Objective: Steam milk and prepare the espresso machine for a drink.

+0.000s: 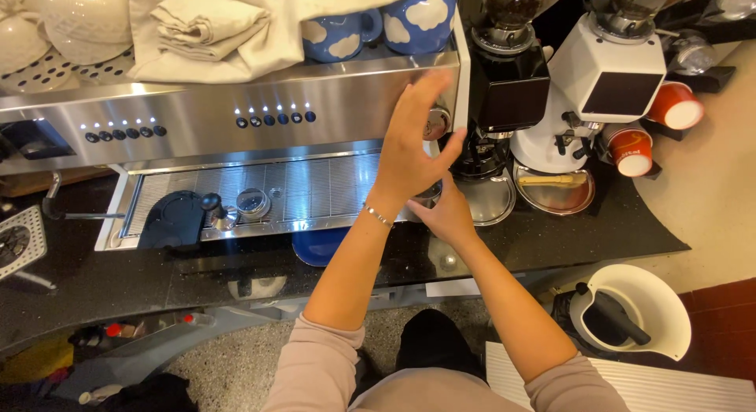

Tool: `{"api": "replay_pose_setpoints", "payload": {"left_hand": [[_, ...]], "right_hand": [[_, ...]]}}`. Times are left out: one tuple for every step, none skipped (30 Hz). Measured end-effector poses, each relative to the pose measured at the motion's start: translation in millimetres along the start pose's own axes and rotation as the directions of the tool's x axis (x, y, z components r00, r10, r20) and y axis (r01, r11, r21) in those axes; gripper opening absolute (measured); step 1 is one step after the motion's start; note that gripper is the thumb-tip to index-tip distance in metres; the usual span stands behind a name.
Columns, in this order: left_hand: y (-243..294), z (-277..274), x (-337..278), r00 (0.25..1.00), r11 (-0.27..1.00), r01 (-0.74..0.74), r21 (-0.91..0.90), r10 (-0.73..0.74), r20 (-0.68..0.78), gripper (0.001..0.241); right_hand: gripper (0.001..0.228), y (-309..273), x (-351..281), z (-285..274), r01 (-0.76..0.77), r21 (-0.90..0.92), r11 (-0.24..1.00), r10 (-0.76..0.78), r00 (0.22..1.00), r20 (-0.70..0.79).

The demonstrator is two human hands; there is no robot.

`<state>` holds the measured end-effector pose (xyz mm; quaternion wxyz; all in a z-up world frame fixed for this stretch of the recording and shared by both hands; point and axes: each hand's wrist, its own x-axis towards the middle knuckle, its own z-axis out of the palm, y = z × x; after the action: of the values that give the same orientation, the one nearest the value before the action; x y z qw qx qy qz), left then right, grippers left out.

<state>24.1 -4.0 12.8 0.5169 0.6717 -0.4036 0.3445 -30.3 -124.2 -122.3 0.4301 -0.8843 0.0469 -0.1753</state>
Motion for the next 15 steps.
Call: {"api": "replay_pose_setpoints", "payload": {"left_hand": [[-0.6,4.0,0.4,1.000,1.000,-0.003,-0.002,0.003,0.000,0.049],[-1.1,7.1,0.1,1.000,1.000,-0.004,0.012,0.004,-0.007,0.041],[-1.6,10.2,-0.4,1.000,1.000,-0.005,0.027,0.005,-0.014,0.033],[0.0,9.8,-1.9,1.000,1.000,-0.006,0.025,0.006,-0.011,0.033],[1.7,9.5,-3.5,0.999,1.000,0.006,0.012,-0.006,-0.033,0.033],[3.1,10.0,-3.6,0.998,1.000,0.015,-0.002,-0.015,-0.057,0.032],[4.0,9.5,-3.2,0.998,1.000,0.011,-0.006,-0.012,-0.055,0.032],[4.9,8.3,-3.9,0.998,1.000,0.016,-0.007,-0.017,-0.060,0.034],[5.6,7.0,-4.7,0.998,1.000,0.021,-0.008,-0.022,-0.065,0.035],[5.5,6.2,-5.0,0.998,1.000,0.022,-0.009,-0.023,-0.064,0.035],[5.2,5.4,-5.4,0.998,1.000,0.023,-0.005,-0.024,-0.057,0.037],[4.9,4.3,-6.1,0.998,1.000,0.026,0.001,-0.026,-0.051,0.038],[4.3,4.6,-7.2,0.998,1.000,0.027,0.001,-0.027,-0.051,0.038],[3.4,5.0,-7.4,0.998,0.999,0.031,0.009,-0.030,-0.048,0.039],[2.5,5.3,-7.6,0.998,0.999,0.035,0.017,-0.034,-0.045,0.040]], "right_hand": [[0.077,-2.8,0.4,-1.7,0.001,-0.001,1.000,-0.001,1.000,-0.004],[0.080,-6.1,0.1,-2.5,0.041,0.003,0.999,-0.041,0.999,-0.013],[0.083,-9.3,-0.4,-3.2,0.080,0.007,0.997,-0.080,0.997,-0.023],[0.083,-11.4,-0.9,-3.8,0.078,0.009,0.997,-0.078,0.997,-0.026],[0.082,-13.4,-1.6,-4.5,0.022,-0.001,1.000,-0.022,1.000,-0.001],[0.081,-15.5,-0.6,-6.5,-0.031,-0.013,0.999,0.032,0.999,0.021],[0.081,-11.7,0.6,-5.4,-0.032,-0.013,0.999,0.032,0.999,0.016],[0.081,-7.9,1.1,-3.7,-0.019,-0.041,0.999,0.020,1.000,0.016],[0.081,-4.0,1.6,-1.7,-0.006,-0.070,0.998,0.007,1.000,0.017],[0.081,-3.7,1.2,-1.7,-0.007,-0.070,0.998,0.009,1.000,0.017],[0.081,-3.4,0.9,-1.5,0.006,-0.057,0.998,-0.006,1.000,0.004],[0.080,-3.1,0.3,-1.0,0.020,-0.044,0.999,-0.020,1.000,-0.007],[0.080,-3.8,-0.4,-1.2,0.019,-0.044,0.999,-0.020,1.000,-0.005],[0.081,-4.7,0.0,-1.7,0.019,-0.043,0.999,-0.020,1.000,-0.008],[0.081,-5.8,0.4,-2.2,0.019,-0.042,0.999,-0.019,1.000,-0.011]]}}
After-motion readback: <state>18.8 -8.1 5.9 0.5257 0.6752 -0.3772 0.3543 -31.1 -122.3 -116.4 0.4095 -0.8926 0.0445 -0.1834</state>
